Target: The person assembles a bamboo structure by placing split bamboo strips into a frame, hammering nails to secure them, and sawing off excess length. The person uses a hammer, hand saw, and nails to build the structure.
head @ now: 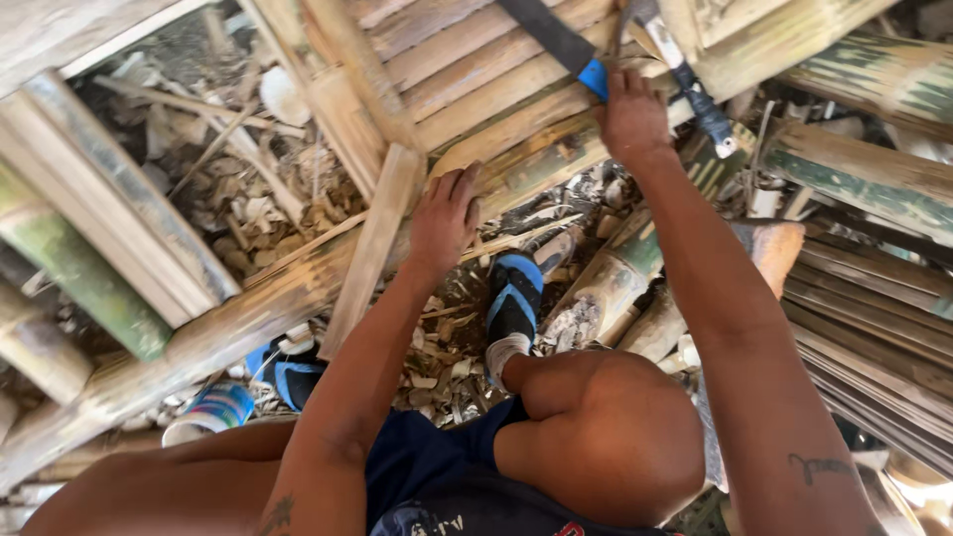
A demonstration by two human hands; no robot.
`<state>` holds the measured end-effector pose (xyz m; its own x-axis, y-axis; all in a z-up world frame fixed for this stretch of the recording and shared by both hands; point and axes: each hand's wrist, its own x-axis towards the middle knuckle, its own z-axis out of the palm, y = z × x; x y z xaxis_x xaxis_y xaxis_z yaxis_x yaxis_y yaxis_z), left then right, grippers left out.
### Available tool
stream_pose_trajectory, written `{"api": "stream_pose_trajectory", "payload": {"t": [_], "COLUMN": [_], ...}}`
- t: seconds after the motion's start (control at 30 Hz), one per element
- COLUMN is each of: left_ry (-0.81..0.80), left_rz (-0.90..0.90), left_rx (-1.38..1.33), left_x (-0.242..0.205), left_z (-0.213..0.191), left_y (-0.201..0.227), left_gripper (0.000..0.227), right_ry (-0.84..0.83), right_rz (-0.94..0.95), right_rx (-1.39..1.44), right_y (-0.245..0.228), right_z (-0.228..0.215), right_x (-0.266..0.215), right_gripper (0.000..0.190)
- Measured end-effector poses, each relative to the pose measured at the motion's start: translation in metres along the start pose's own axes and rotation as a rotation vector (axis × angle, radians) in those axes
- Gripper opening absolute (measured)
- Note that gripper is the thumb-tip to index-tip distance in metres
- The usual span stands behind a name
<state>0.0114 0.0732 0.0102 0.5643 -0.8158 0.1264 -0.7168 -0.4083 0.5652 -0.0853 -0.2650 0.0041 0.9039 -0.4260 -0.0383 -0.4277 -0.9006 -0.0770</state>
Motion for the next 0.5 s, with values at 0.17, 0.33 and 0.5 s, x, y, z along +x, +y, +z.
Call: {"api": "stream_pose_trajectory", "payload": {"t": [0.17,0.33,0.5], "left_ry": [-0.041,-0.263,-0.245], "left_rz": [-0.2,-0.386,-0.19], "left_rx": [0.169,0.242,0.11], "left_x": [-0.06,-0.096,-0.072], "left_z": [-0.064,-0.083,-0.068], "left_y": [-0.037,-0.055,-0.039], "left_gripper": [0.057,0.077,0.069], "right_ry": [-0.148,-0.154,0.181], "right_rz": [0.163,0.211,0.142], "right_rx": [0.034,0.369,0.578], "right_y": [-0.005,-0.038,-0.097], "right_z": [-0.009,-0.039,-0.026], "right_x": [0.005,-0.012,-0.117], "right_gripper": [0.057,0.035,0.028]}}
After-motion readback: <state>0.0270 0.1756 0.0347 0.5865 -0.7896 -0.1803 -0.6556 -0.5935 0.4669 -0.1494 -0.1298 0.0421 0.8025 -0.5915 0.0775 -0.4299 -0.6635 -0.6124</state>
